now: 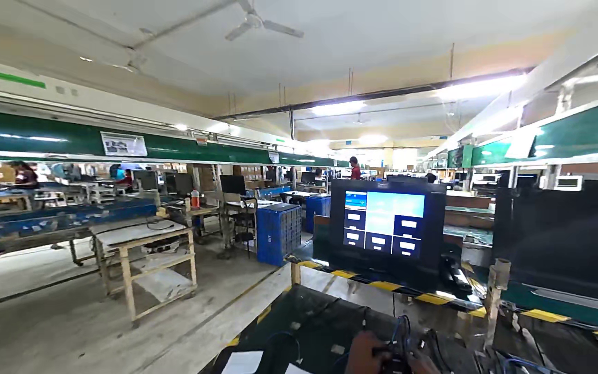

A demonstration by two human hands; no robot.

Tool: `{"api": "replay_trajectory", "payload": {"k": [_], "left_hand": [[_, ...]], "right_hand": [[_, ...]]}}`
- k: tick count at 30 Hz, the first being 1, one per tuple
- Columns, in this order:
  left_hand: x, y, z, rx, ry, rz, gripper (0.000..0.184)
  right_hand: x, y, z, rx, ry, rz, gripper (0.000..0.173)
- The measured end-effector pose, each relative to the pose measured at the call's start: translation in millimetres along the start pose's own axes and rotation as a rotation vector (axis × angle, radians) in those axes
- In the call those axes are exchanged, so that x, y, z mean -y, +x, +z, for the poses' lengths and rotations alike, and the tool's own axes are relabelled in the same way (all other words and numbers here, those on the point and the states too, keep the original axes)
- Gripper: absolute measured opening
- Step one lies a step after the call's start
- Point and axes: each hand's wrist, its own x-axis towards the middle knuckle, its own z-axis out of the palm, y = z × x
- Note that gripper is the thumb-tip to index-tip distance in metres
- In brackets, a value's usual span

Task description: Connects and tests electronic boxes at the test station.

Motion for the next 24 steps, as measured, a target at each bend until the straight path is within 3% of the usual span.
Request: {"api": "replay_trajectory", "payload": {"k": [3, 4, 6, 10, 12, 16, 21, 24], "left_hand": [[-26, 1, -3, 0.089, 0.318, -0.104, 0.028], [-27, 0, -2, 0.039, 0.319, -0.111, 0.027], [-29, 2, -4, -0.074, 0.205, -0.117, 0.026], [-34, 14, -8, 0.158, 0.181, -0.160, 0.030], [-40, 20, -12, 0.172, 0.207, -0.176, 0.030], [-45, 22, -12, -0.139, -0.063, -0.246, 0.028], [-35, 19, -21, 0.130, 0.042, -0.227, 0.033], [-26, 5, -18, 0.065, 0.003, -0.242, 0.033]], "right_hand": [[6, -1, -6, 0.066, -0.036, 0.035, 0.067], [6, -1, -6, 0.071, -0.031, 0.029, 0.065], [3, -2, -6, 0.064, -0.021, 0.021, 0.066], [-3, -1, -3, 0.046, -0.012, 0.001, 0.070], [-1, 4, -6, 0.055, -0.044, 0.010, 0.069], [9, 1, -13, 0.115, -0.068, 0.066, 0.072], [15, 1, -19, 0.130, -0.037, 0.078, 0.074], [10, 8, -15, 0.125, -0.042, 0.065, 0.075]]}}
